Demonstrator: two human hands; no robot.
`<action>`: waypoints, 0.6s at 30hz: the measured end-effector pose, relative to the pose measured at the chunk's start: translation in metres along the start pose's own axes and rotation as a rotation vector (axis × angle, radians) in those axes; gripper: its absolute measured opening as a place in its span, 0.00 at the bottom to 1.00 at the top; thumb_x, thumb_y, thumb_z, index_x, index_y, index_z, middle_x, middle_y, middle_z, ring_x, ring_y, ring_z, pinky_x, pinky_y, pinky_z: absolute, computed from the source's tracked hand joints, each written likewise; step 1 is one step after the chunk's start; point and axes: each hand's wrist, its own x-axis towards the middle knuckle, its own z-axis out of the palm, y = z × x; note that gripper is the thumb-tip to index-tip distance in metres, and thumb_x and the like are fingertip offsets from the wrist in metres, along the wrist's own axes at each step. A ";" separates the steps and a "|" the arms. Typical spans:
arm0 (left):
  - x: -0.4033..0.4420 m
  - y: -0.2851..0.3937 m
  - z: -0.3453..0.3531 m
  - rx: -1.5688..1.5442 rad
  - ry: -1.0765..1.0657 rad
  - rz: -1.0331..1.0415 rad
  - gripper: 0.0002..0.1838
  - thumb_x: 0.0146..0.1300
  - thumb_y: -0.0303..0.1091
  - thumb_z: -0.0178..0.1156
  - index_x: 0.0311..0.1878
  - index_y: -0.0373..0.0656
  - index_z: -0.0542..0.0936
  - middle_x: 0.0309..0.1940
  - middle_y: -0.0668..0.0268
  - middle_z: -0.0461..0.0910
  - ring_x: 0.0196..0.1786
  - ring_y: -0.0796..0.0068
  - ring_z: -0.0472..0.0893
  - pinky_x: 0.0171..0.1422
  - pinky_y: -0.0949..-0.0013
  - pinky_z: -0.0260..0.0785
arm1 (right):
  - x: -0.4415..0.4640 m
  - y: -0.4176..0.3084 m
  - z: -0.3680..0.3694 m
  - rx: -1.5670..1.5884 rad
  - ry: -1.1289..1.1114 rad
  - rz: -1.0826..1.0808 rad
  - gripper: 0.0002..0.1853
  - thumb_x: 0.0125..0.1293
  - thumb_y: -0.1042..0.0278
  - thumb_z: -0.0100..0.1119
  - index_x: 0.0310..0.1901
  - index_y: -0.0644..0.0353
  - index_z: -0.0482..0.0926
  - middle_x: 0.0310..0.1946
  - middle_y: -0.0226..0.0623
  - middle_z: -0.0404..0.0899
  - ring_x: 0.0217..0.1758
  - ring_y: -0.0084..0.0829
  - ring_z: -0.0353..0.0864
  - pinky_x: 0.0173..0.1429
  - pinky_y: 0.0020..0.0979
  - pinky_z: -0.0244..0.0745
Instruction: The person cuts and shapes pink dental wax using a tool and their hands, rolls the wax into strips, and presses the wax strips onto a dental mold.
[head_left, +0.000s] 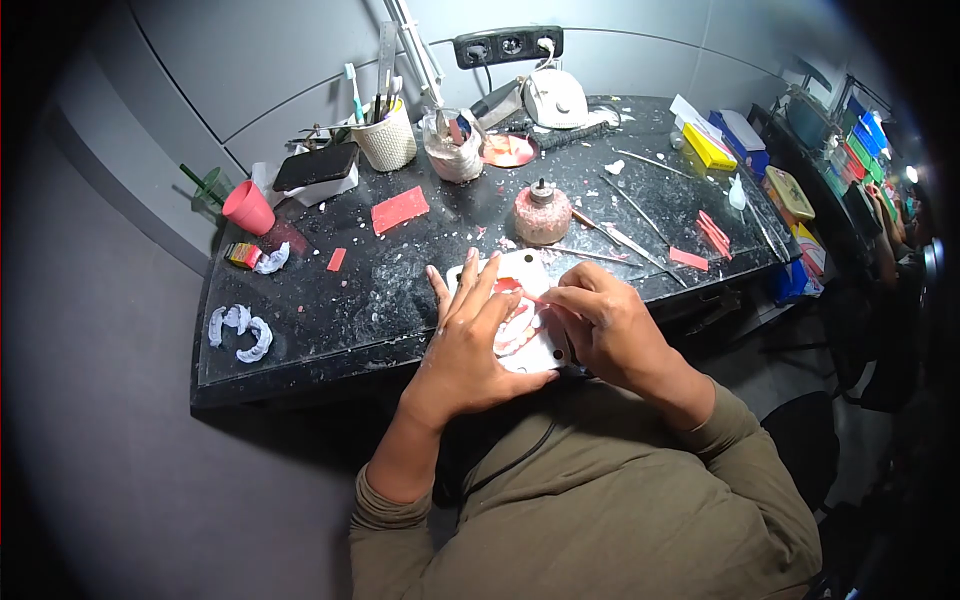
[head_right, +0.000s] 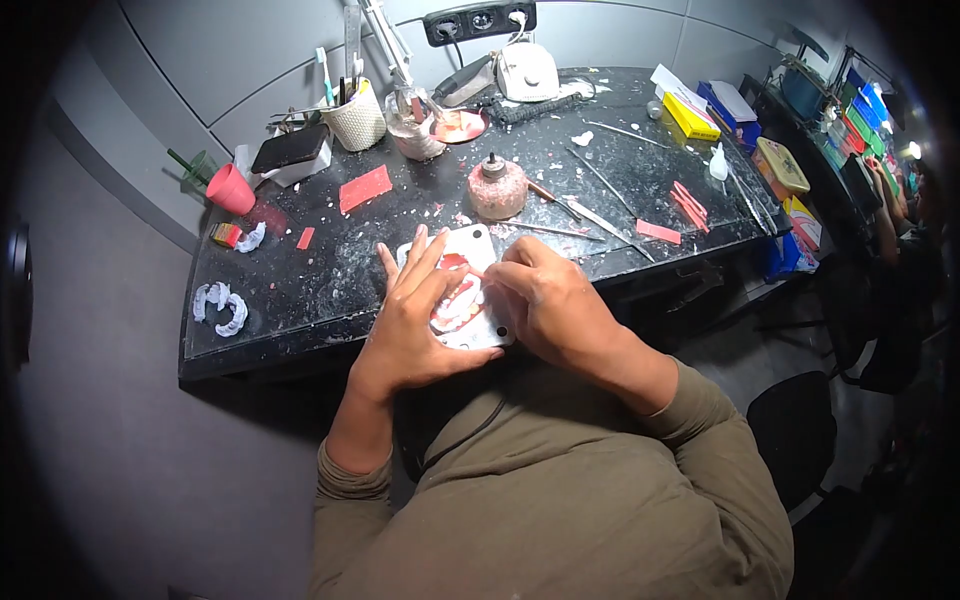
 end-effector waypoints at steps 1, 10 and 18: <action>0.001 0.000 0.000 -0.003 0.000 0.000 0.47 0.39 0.59 0.87 0.56 0.32 0.84 0.78 0.31 0.65 0.85 0.25 0.55 0.83 0.19 0.24 | 0.000 0.004 -0.002 -0.002 0.002 0.000 0.07 0.64 0.80 0.67 0.44 0.64 0.87 0.37 0.46 0.81 0.39 0.47 0.85 0.44 0.43 0.81; 0.002 -0.005 -0.001 -0.022 -0.009 0.026 0.48 0.39 0.59 0.88 0.58 0.32 0.84 0.77 0.31 0.65 0.84 0.25 0.56 0.84 0.22 0.24 | -0.007 0.041 -0.003 0.006 -0.081 -0.243 0.19 0.62 0.86 0.63 0.54 0.61 0.87 0.45 0.44 0.82 0.46 0.46 0.87 0.49 0.42 0.83; 0.004 -0.005 -0.006 0.024 -0.027 0.076 0.50 0.38 0.59 0.88 0.60 0.34 0.82 0.76 0.33 0.68 0.83 0.26 0.60 0.85 0.23 0.28 | -0.014 0.042 -0.002 -0.045 0.003 -0.306 0.24 0.58 0.87 0.65 0.57 0.61 0.85 0.48 0.43 0.83 0.49 0.45 0.87 0.52 0.41 0.84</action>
